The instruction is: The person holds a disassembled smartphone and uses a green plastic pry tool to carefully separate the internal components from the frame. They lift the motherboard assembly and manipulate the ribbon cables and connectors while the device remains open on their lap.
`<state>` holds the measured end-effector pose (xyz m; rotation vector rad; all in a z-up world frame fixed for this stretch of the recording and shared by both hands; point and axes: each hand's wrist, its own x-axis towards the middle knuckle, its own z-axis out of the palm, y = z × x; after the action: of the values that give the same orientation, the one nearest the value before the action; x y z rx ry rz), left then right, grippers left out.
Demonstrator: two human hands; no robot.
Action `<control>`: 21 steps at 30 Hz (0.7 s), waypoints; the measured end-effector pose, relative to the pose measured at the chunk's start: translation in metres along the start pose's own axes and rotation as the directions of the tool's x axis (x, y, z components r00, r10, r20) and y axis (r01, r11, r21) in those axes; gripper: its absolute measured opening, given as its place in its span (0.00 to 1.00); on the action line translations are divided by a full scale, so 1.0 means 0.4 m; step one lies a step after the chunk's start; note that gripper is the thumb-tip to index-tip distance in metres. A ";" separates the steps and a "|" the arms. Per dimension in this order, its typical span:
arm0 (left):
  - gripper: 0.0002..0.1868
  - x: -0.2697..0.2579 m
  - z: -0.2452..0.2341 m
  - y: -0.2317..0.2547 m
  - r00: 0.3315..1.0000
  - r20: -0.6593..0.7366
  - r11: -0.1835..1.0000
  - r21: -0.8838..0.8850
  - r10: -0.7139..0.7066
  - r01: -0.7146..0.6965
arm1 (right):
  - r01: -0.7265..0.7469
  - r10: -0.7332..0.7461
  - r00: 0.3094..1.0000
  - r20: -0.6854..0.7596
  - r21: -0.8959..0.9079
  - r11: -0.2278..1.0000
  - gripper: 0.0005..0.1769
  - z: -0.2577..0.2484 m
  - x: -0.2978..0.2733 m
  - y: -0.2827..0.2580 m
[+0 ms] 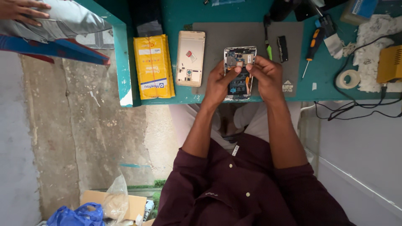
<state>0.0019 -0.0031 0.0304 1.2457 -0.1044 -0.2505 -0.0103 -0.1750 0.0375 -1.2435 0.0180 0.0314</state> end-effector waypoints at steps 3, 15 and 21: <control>0.16 0.003 0.002 0.002 1.000 -0.020 1.000 0.007 -0.014 0.014 | 0.010 -0.010 1.000 0.001 -0.019 1.000 0.14 0.004 0.004 -0.001; 0.15 -0.004 0.004 -0.018 1.000 0.006 0.997 -0.076 0.001 0.000 | -0.012 0.013 1.000 0.020 -0.010 1.000 0.15 -0.001 -0.005 -0.002; 0.15 -0.003 0.002 -0.014 1.000 0.000 0.998 -0.052 0.021 -0.021 | 0.001 -0.003 0.999 0.043 0.040 0.999 0.16 0.008 -0.004 -0.012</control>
<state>-0.0003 -0.0051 0.0256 1.1923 -0.1106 -0.2333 -0.0119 -0.1736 0.0430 -1.2028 -0.0204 0.0560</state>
